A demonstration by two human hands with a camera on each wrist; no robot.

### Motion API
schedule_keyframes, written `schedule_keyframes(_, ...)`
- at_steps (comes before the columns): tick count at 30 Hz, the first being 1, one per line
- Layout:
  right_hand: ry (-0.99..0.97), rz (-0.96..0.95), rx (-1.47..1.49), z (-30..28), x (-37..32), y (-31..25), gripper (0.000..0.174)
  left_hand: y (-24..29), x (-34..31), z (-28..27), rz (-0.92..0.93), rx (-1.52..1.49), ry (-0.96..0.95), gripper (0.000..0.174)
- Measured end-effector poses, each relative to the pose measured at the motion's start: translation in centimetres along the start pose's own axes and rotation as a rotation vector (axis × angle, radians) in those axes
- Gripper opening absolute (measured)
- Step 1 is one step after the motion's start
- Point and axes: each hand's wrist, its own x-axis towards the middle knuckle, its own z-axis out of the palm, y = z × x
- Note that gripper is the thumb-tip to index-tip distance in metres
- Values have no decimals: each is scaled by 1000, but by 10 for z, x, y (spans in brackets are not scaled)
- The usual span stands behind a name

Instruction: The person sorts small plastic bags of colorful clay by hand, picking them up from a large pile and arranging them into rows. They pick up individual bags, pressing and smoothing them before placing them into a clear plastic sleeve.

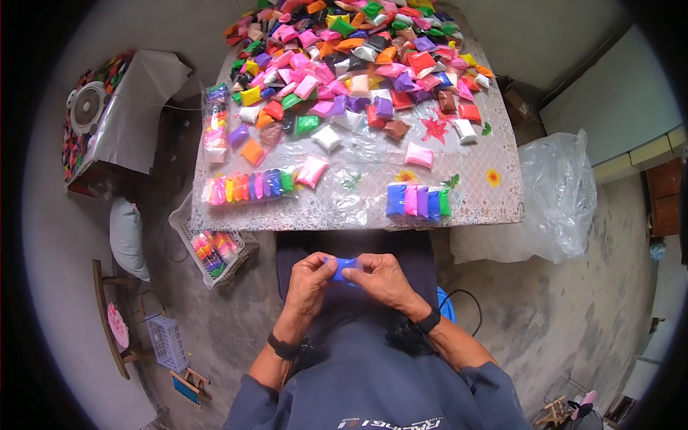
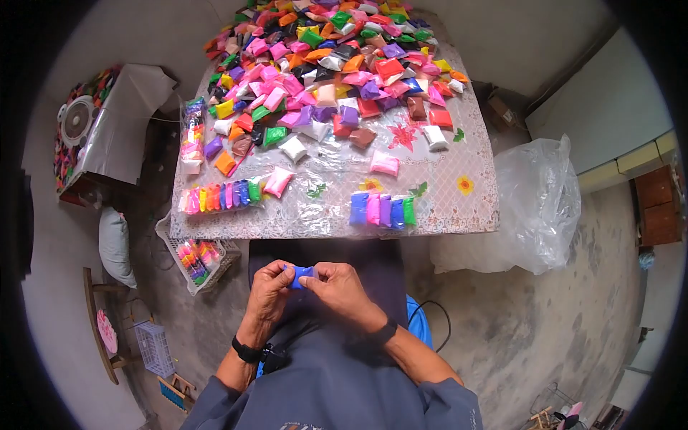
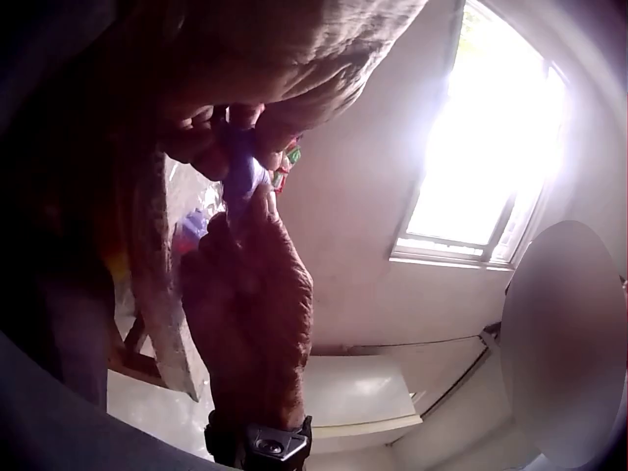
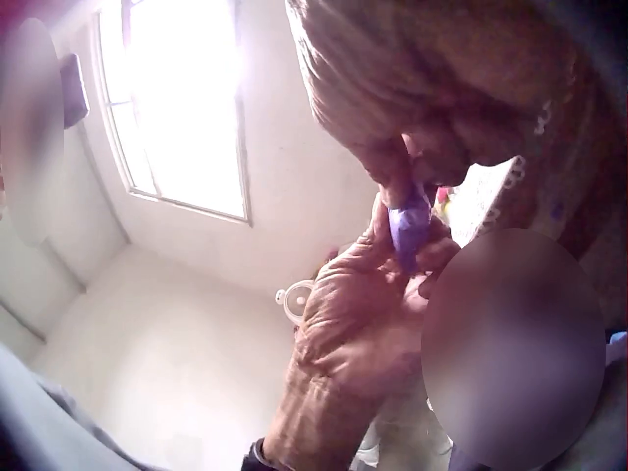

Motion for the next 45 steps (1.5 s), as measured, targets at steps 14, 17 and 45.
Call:
schedule_keyframes(14,71,-75,66,10,-8,-1,18,4,-21,5,46,230,11,24)
schedule_keyframes(17,66,-24,79,10,-6,-8,19,4,-17,11,72,230,52,20)
schedule_keyframes(45,154,56,188,18,1,-1,19,13,-21,20,57,179,104,16)
